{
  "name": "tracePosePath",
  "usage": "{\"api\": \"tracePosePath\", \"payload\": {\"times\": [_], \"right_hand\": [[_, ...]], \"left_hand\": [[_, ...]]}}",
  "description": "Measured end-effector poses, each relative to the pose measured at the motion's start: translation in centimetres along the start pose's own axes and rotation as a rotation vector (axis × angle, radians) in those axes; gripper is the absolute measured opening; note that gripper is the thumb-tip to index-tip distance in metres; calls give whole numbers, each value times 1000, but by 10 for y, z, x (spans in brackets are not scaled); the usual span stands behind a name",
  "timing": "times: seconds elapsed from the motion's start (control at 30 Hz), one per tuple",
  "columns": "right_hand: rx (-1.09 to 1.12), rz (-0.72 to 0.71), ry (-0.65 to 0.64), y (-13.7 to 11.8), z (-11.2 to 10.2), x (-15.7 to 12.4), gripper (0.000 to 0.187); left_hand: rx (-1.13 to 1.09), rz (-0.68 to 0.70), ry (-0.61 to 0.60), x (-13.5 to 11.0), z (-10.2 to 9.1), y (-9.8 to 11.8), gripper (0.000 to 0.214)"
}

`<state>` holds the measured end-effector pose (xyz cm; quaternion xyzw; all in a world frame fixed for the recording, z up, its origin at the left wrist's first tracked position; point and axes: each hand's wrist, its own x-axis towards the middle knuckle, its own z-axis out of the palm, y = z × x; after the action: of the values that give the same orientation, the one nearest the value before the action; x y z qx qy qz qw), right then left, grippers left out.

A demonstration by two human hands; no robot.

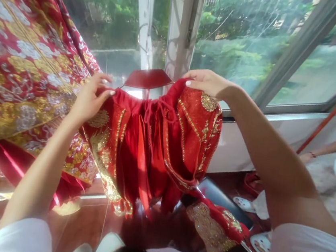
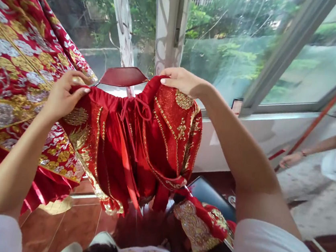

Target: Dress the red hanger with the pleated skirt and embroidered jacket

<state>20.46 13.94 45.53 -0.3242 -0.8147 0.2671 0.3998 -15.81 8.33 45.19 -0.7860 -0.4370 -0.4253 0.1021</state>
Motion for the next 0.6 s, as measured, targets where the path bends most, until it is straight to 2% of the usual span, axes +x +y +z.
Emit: {"api": "tracePosePath", "payload": {"times": [0.1,0.2,0.33,0.4,0.5,0.6], "right_hand": [[-10,-12,-9,4,-1,0,23],[-149,-64,7,11,-2,-6,31],[-398,-79,27,13,-4,-25,34],[-445,-79,63,15,-6,-37,38],[-377,-82,208,34,-10,-66,43],[-233,8,506,82,-2,-118,42]], "left_hand": [[108,-85,-45,-4,-2,0,24],[197,-169,-117,-7,-1,2,38],[198,-196,-125,-7,3,5,42],[187,-193,-135,-6,4,5,41],[184,-197,-148,-5,4,4,41],[187,-190,-175,-4,6,2,42]]}}
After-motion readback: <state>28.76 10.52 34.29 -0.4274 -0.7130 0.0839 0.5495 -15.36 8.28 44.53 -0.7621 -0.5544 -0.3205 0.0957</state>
